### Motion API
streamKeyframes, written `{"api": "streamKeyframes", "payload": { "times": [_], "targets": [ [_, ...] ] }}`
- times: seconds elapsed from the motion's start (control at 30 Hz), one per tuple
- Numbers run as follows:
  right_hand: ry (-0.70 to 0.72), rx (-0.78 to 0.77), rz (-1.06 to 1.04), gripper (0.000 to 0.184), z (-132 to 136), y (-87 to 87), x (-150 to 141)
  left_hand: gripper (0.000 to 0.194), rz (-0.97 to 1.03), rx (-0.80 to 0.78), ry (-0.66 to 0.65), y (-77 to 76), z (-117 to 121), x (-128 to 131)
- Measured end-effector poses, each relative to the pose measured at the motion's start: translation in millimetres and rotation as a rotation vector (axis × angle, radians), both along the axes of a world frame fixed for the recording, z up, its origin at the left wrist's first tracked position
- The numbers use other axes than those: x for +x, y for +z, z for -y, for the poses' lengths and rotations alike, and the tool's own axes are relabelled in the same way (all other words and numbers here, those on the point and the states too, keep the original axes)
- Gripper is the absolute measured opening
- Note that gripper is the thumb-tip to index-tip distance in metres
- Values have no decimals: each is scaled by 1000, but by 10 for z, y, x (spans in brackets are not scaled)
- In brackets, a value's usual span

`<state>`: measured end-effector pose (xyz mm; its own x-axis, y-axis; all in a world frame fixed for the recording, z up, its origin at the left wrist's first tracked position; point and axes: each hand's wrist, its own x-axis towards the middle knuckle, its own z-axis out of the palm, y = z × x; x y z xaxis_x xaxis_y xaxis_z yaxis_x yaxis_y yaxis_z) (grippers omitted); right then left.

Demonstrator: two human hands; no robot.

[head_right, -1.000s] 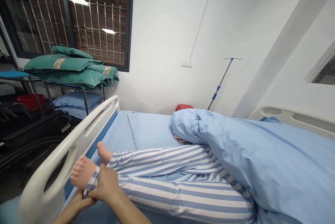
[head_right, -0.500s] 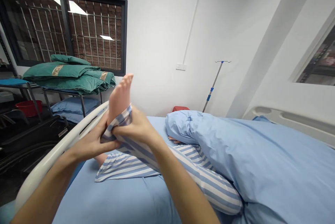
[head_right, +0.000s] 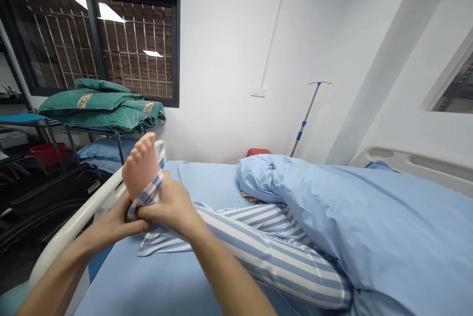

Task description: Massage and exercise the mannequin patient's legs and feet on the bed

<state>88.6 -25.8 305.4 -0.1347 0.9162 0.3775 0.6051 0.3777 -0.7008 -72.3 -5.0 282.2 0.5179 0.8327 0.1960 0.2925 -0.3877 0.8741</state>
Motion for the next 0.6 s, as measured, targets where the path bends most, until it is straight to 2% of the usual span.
{"api": "streamKeyframes", "payload": {
  "times": [0.1, 0.2, 0.37, 0.5, 0.6],
  "targets": [
    [-41, -87, 147, 57, -178, -494, -295, 57, 21, -156, 106, -512, -53, -223],
    [-67, -132, 276, 58, -344, -1007, -559, 54, 66, -283, 186, -1068, -124, -385],
    [-100, -221, 392, 63, -532, -1757, -853, 42, 97, -411, 226, -1949, -295, -577],
    [-107, -315, 458, 59, -568, -2305, -999, 37, 86, -504, 219, -2555, -332, -683],
    [-101, -358, 489, 60, -567, -2710, -1084, 26, 25, -533, 223, -2933, -292, -713]
  ]
}}
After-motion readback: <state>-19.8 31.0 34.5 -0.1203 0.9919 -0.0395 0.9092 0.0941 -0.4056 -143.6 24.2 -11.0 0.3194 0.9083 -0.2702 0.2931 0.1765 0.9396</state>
